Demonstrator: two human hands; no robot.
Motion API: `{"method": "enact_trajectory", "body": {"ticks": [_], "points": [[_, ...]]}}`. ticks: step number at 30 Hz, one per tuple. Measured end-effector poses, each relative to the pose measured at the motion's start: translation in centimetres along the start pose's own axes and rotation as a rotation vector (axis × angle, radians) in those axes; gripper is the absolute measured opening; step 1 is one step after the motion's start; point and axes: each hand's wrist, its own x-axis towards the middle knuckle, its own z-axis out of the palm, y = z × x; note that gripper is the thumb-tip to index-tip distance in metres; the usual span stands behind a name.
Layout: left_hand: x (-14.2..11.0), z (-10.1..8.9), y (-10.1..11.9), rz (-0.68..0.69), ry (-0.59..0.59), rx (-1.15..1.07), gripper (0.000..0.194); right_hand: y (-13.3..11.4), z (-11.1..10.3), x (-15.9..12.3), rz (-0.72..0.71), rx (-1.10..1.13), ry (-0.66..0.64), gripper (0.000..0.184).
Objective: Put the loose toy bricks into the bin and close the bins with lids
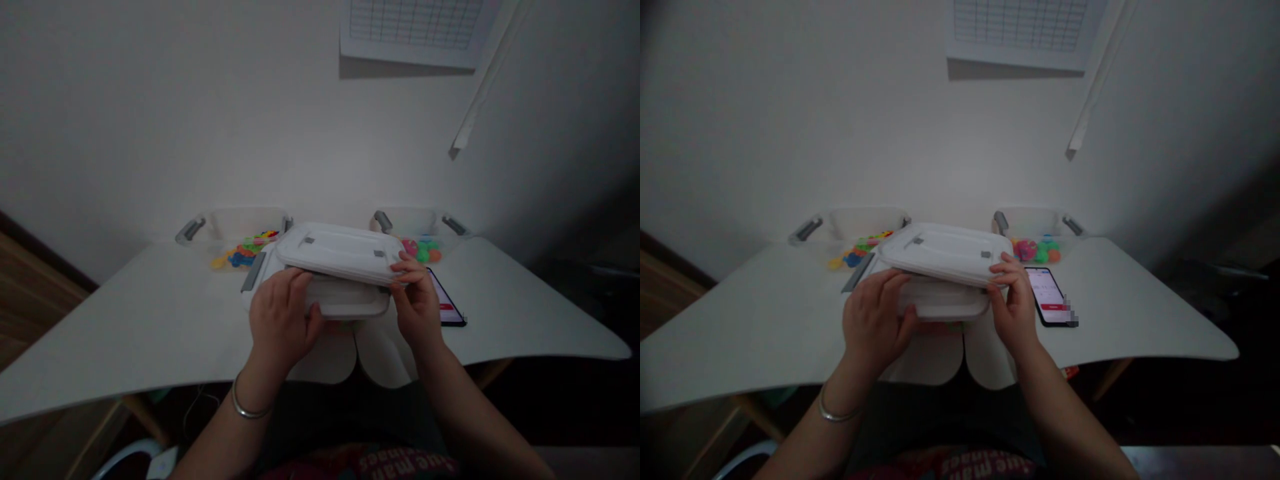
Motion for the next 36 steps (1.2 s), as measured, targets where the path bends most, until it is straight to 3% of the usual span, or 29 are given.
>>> {"method": "enact_trajectory", "body": {"ticks": [3, 8, 14, 20, 26, 36], "points": [[-0.2, 0.3, 0.2, 0.0, 0.125, 0.034, 0.06, 0.0, -0.1, -0.1, -0.087, -0.043, -0.054, 0.007], [-0.7, 0.2, -0.2, 0.029, 0.106, 0.065, 0.078, -0.3, 0.0, -0.2, -0.146, 0.031, -0.139, 0.006], [-1.9, 0.2, -2.3, -0.161, 0.148, -0.013, 0.093, -0.5, -0.3, -0.4, -0.171, 0.022, -0.184, 0.007], [-2.1, 0.7, -2.0, -0.151, 0.131, -0.165, 0.085, -1.8, 0.0, -0.6, -0.292, -0.322, -0.058, 0.021], [-1.8, 1.2, -0.8, -0.112, 0.099, -0.221, 0.067, -2.8, 1.5, -1.5, -0.473, -0.565, -0.193, 0.043], [-0.6, 3.3, -0.9, -0.082, 0.014, -0.265, 0.073, -0.5, 2.0, -1.0, -0.344, -0.587, -0.285, 0.046]]}}
